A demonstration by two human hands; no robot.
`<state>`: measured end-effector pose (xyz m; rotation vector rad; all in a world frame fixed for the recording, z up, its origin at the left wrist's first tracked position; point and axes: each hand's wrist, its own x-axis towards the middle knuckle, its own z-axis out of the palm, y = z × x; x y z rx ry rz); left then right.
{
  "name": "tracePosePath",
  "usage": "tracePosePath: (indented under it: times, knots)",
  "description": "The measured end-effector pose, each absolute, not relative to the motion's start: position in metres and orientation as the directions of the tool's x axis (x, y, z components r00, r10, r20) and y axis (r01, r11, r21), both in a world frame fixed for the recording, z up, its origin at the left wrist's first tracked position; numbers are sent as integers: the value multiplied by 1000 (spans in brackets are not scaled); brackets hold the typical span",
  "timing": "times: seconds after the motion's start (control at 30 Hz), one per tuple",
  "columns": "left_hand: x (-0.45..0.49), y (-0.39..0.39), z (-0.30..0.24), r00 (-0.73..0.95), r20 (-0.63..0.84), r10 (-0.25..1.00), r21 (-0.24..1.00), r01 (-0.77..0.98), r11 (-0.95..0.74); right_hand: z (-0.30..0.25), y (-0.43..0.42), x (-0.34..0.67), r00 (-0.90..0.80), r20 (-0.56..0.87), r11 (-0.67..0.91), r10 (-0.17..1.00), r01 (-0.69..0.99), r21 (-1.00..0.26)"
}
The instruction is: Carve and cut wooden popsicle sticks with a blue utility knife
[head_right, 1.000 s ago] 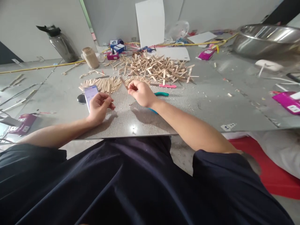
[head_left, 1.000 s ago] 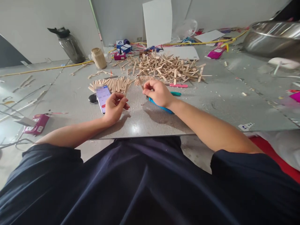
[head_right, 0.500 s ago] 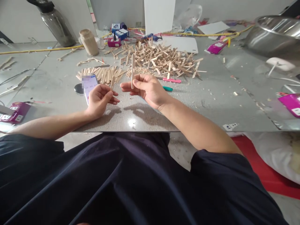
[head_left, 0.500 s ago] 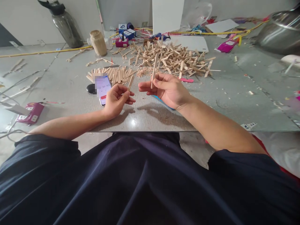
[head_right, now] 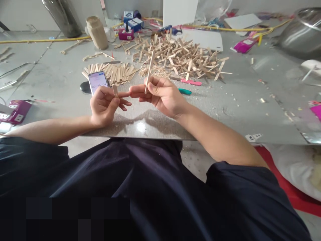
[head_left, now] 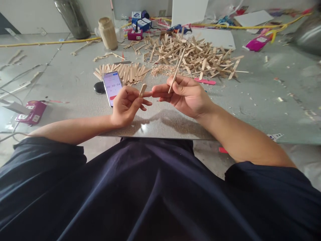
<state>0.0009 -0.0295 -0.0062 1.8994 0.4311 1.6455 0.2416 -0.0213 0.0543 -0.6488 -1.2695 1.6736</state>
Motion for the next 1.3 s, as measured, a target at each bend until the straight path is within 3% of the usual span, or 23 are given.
tracePosePath:
  times: [0.17,0.37,0.57,0.77,0.9,1.07,1.3]
  knots:
    - [-5,-27,-7,286,906,312,362,-143,-921,55,-25,243,-487,158,-51,859,-389,-920]
    - [-11,-30,-7,347,907,239,290,-100,-952,56,-28,244,-510,162,-44,845,-368,-929]
    - [-12,-36,-12,343,876,340,367,-15,-930,56,-30,245,-526,155,-74,836,-389,-918]
    - [-13,-37,-7,326,882,340,379,-63,-923,55,-29,245,-493,149,-50,857,-367,-929]
    - [-9,-39,-7,280,849,449,474,-26,-880,50,-30,243,-460,251,59,852,-391,-918]
    - [-1,-39,-7,141,665,733,736,39,-676,49,-37,243,-334,365,332,869,-152,-931]
    - [0,-30,-5,61,527,848,848,26,-529,41,-43,245,-217,574,577,789,-55,-815]
